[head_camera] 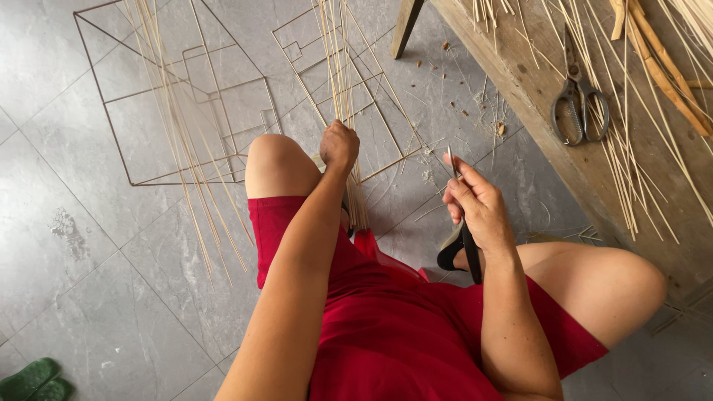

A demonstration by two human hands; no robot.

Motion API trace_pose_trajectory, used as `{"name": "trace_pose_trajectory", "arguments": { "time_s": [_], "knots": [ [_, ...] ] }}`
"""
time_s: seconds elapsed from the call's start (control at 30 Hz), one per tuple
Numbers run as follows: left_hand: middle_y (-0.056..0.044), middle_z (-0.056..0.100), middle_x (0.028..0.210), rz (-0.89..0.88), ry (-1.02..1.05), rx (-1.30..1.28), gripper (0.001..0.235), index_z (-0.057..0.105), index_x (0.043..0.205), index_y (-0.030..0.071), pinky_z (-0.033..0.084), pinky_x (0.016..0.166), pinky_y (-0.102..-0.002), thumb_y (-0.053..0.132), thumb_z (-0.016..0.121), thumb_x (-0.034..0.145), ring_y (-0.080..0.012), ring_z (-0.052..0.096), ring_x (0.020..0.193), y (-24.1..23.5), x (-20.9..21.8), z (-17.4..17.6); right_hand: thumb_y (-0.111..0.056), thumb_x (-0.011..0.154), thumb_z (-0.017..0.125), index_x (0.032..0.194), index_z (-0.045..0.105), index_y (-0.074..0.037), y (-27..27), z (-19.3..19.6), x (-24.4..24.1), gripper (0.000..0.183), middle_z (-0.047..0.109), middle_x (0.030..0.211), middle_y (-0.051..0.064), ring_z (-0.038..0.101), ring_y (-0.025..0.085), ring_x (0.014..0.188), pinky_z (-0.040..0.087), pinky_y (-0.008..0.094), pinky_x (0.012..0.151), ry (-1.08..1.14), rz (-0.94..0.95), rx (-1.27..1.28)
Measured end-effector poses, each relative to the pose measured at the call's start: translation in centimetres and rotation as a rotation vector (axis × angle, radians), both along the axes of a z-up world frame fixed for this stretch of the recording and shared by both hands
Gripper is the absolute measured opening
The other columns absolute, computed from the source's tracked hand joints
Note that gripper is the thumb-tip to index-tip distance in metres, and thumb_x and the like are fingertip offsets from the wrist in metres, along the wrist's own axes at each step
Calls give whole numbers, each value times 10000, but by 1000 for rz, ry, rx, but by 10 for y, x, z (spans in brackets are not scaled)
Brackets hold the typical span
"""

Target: The person sits on a chair and uses a knife to sharpen the ends of thin wooden sticks. They repeatedly pick up sticks, scrape the ends with the blade, and place the sharpened sticks into a wire frame on the floor.

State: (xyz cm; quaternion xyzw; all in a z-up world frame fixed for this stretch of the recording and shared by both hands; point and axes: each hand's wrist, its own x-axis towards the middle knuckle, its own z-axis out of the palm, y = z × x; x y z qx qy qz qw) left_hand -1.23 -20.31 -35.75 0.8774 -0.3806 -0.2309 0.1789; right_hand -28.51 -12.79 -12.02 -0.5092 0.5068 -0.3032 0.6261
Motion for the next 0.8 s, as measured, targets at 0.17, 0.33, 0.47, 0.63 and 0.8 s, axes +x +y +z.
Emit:
{"name": "trace_pose_trajectory", "arguments": {
  "time_s": [0.17,0.33,0.47,0.63,0.8],
  "knots": [
    [-176,744,966,93,95,-108,207,688,982,84,570,794,-493,273,649,909,-377,714,902,13,-2,24,-162,1074,502,1478,562,-85,2,7,0,415,597,781,26,508,63,566,449,221,491,-37,23,-19],
    [-140,761,881,164,228,-244,208,709,946,73,574,777,-430,273,686,894,-312,733,830,32,-6,46,-162,1047,516,1500,511,-93,6,17,0,458,587,760,32,499,70,539,443,226,469,-28,21,-35],
    [-88,764,805,167,526,-493,201,699,928,23,587,719,-324,224,690,918,-175,738,746,52,-17,63,-167,1053,520,1499,516,-107,8,21,-2,450,591,765,33,498,65,554,442,223,477,-40,20,-53],
    [-65,752,780,179,642,-504,192,694,940,11,540,593,-261,201,674,949,-93,659,635,79,-21,93,-184,1074,515,1469,565,-101,9,21,-8,407,598,789,29,508,62,578,447,223,488,-43,40,-98],
    [-51,757,775,195,685,-565,166,695,956,25,522,523,-226,191,678,953,-64,639,576,95,-16,108,-192,1067,527,1465,570,-94,9,22,-7,412,599,784,31,503,64,573,442,224,486,-70,49,-84]
  ]
}}
